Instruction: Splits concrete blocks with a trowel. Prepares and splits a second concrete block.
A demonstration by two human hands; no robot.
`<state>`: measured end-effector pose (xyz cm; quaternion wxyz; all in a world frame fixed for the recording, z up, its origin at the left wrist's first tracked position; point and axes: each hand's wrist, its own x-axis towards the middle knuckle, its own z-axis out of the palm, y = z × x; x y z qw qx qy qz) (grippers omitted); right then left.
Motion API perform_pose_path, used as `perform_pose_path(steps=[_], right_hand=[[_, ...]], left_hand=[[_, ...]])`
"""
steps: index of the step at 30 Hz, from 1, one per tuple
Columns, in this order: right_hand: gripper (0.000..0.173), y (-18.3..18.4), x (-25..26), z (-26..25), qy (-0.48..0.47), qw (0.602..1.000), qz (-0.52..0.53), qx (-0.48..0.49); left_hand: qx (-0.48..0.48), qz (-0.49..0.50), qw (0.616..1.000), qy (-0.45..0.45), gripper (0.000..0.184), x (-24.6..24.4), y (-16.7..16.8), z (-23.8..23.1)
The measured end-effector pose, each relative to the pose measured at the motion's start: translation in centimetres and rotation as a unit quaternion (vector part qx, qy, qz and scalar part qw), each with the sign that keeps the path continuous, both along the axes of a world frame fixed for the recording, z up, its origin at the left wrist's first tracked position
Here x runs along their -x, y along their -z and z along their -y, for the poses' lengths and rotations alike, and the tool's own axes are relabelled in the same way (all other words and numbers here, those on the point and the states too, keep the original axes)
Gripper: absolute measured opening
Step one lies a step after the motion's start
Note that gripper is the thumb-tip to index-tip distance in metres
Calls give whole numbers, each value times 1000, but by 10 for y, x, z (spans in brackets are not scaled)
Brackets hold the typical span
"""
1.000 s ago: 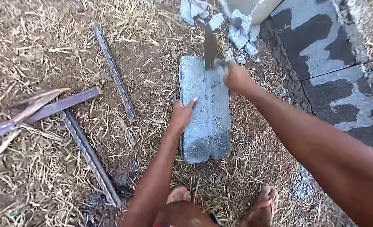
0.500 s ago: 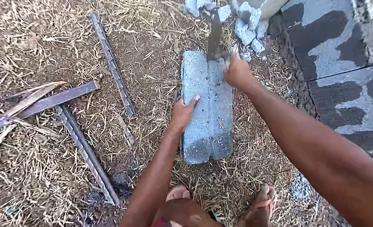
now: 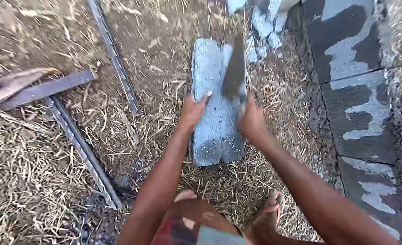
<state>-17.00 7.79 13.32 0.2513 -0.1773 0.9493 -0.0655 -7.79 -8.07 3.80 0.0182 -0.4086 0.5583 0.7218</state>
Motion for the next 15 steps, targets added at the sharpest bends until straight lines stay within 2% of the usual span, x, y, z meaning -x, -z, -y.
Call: perform_pose_path(steps=[2, 4, 7, 10, 12, 15], right_hand=[[59, -11, -2, -15, -12, 999, 36, -39], [50, -14, 19, -15, -55, 997, 29, -52], [56, -13, 67, 19, -57, 996, -4, -64], [58, -13, 83, 42, -28, 998, -24, -51], [61, -6, 59, 32, -18, 999, -20, -25], [56, -3, -11, -24, -22, 1000, 9, -5]], left_hand=[[6, 3, 1000, 4, 55, 2, -4, -1], [3, 4, 1000, 5, 54, 2, -4, -2], [-5, -3, 1000, 2, 58, 1, 4, -2], [-4, -16, 1000, 1, 58, 4, 4, -3], [-5, -10, 1000, -3, 58, 2, 5, -2], [-13, -10, 1000, -3, 57, 1, 3, -5]])
